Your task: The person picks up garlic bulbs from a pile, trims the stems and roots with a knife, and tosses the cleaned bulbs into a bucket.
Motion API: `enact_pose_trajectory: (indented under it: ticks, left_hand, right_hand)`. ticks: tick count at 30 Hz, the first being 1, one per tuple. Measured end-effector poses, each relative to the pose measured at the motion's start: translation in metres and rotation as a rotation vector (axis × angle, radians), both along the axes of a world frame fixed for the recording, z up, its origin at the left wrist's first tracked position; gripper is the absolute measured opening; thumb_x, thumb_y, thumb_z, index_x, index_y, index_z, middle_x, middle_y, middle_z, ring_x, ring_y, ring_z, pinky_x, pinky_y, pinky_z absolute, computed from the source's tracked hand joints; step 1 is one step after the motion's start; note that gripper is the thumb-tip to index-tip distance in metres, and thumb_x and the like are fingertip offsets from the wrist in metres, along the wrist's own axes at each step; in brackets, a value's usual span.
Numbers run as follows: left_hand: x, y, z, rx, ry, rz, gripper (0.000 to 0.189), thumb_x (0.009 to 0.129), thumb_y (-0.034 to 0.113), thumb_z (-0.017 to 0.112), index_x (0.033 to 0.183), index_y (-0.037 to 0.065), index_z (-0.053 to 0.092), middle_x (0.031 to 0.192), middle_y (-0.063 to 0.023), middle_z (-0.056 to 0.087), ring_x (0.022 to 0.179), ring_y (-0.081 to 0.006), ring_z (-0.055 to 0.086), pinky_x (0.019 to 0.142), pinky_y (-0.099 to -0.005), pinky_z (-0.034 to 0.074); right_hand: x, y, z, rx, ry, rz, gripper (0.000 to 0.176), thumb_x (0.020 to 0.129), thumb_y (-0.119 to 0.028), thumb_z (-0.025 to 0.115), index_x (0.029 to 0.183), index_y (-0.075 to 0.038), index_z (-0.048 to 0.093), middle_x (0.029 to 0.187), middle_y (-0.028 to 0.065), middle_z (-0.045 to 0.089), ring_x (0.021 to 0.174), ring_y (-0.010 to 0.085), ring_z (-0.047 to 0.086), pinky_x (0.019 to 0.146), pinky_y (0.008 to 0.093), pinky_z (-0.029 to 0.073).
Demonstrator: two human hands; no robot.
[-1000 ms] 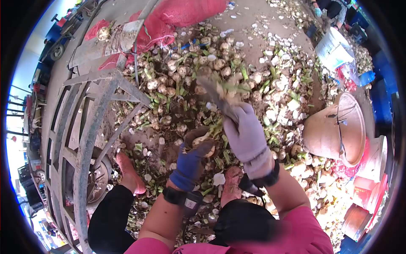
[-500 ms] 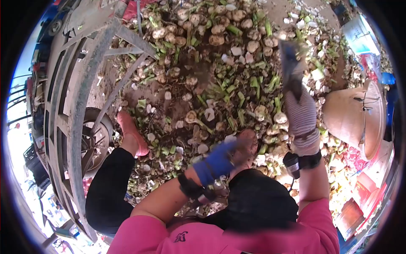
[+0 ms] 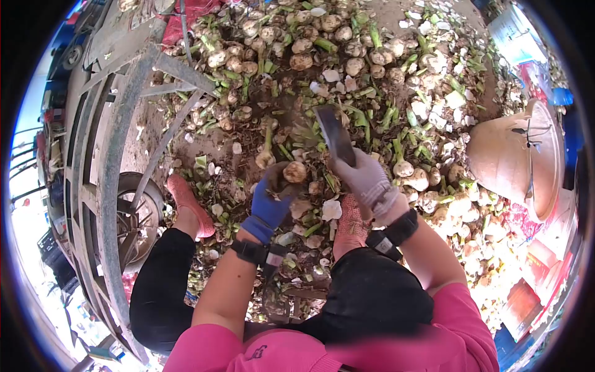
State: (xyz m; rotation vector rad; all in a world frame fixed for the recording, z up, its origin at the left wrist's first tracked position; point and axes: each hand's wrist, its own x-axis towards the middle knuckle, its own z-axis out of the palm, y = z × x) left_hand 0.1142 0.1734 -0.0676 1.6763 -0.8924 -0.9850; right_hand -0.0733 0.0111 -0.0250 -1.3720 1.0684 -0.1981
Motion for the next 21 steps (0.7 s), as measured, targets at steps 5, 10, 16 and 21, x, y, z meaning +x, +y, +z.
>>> enact_pose_trajectory:
  ticks: [5, 10, 16, 21]
  left_hand:
    - [-0.063, -0.063, 0.056, -0.279, 0.199, 0.006, 0.045, 0.086, 0.0, 0.065, 0.127, 0.002, 0.049, 0.112, -0.0059, 0.062, 0.101, -0.0145, 0.06, 0.088, -0.0275, 0.049]
    - [-0.045, -0.09, 0.064, -0.091, 0.107, 0.251, 0.038, 0.079, 0.005, 0.076, 0.111, 0.002, 0.055, 0.099, -0.005, 0.063, 0.089, -0.0141, 0.061, 0.081, -0.0278, 0.051]
    - [-0.027, -0.068, 0.013, -0.36, 0.408, 0.152, 0.021, 0.096, 0.011, 0.054, 0.115, 0.007, 0.051, 0.106, -0.0053, 0.06, 0.099, -0.0153, 0.058, 0.089, -0.0307, 0.049]
    - [-0.045, -0.069, 0.061, -0.412, 0.466, 0.104, 0.03, 0.093, 0.009, 0.058, 0.122, 0.005, 0.049, 0.108, -0.0077, 0.06, 0.098, -0.0182, 0.06, 0.085, -0.0325, 0.052]
  right_hand:
    - [0.029, 0.002, 0.034, 0.209, -0.421, -0.28, 0.026, 0.092, -0.023, 0.059, 0.109, -0.003, 0.061, 0.081, 0.0065, 0.063, 0.07, 0.0177, 0.06, 0.059, 0.0311, 0.048]
    - [-0.008, -0.051, 0.057, -0.865, 0.157, 0.062, 0.015, 0.087, -0.015, 0.059, 0.099, -0.006, 0.06, 0.083, 0.0129, 0.063, 0.075, 0.0304, 0.063, 0.065, 0.0383, 0.051]
    - [0.01, -0.005, 0.106, -1.253, 0.102, 0.485, 0.02, 0.082, -0.017, 0.059, 0.099, -0.007, 0.059, 0.083, 0.0098, 0.06, 0.077, 0.0256, 0.063, 0.065, 0.0363, 0.052]
    - [0.008, -0.004, 0.089, -1.307, 0.049, 0.615, 0.026, 0.081, -0.015, 0.061, 0.104, -0.003, 0.059, 0.088, 0.0116, 0.062, 0.076, 0.0277, 0.064, 0.065, 0.0391, 0.052]
